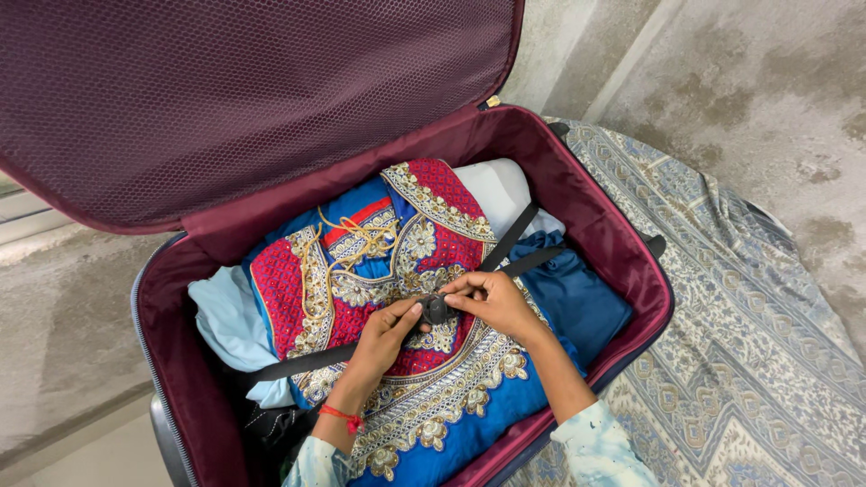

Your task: The person fastens the internal buckle straps of a suitcase over a blue and red embroidered garment and other folded clothes by snapping the buckle pieces together.

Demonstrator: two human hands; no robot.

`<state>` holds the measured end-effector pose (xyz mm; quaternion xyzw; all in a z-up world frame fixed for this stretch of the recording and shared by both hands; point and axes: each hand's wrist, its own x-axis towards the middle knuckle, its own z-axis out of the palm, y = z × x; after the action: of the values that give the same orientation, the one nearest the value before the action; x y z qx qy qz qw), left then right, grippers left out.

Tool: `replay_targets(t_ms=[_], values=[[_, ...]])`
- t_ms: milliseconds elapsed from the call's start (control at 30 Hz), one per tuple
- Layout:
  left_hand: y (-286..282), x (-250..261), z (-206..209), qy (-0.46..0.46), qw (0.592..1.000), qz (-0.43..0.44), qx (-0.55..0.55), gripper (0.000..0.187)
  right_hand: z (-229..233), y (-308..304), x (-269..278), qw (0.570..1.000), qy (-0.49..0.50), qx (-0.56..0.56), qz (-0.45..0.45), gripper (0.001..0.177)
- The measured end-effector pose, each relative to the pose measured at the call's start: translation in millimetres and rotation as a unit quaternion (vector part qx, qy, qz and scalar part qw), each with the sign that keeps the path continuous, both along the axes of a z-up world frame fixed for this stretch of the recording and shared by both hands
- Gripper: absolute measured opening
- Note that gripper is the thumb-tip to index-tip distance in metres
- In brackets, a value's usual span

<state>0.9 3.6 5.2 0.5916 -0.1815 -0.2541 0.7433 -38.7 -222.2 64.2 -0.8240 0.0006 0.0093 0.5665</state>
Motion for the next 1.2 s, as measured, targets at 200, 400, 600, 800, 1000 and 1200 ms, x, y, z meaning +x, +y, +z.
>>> replay_targets(t_ms=[200,400,600,800,1000,1200], values=[[-1.9,-3.1,-0.1,0.014,0.999,0.033,-0.013,0.035,1.2,2.1,-0.1,1.0,-0.008,-0.01,-0.01,0.021],[3.7,-4.3,10.4,0.025,0.999,0.01,-0.03,0.038,0.6,2.9,1.7,1.0,-0.001,0.003,-0.008,0.021],[5.2,-7.7,27.0,0.047,0.998,-0.004,-0.035,0.043,-1.0,0.6,5.9,0.999,0.015,-0.036,0.0,0.02],[3.8,-7.6,15.0,0.061,0.994,0.037,-0.084,0.04,-12.3,0.7,18.5,0.997,0.042,0.06,0.013,0.022],[-3.8,-10.1,5.3,0.029,0.991,0.103,-0.083,0.036,-14.3,4.3,21.9,0.998,0.053,-0.015,-0.028,0.02],[-4.5,-8.4,-2.5,0.02,0.991,0.103,-0.083,0.036,-17.6,6.5,21.0,0.998,0.048,0.014,-0.038,0.021]])
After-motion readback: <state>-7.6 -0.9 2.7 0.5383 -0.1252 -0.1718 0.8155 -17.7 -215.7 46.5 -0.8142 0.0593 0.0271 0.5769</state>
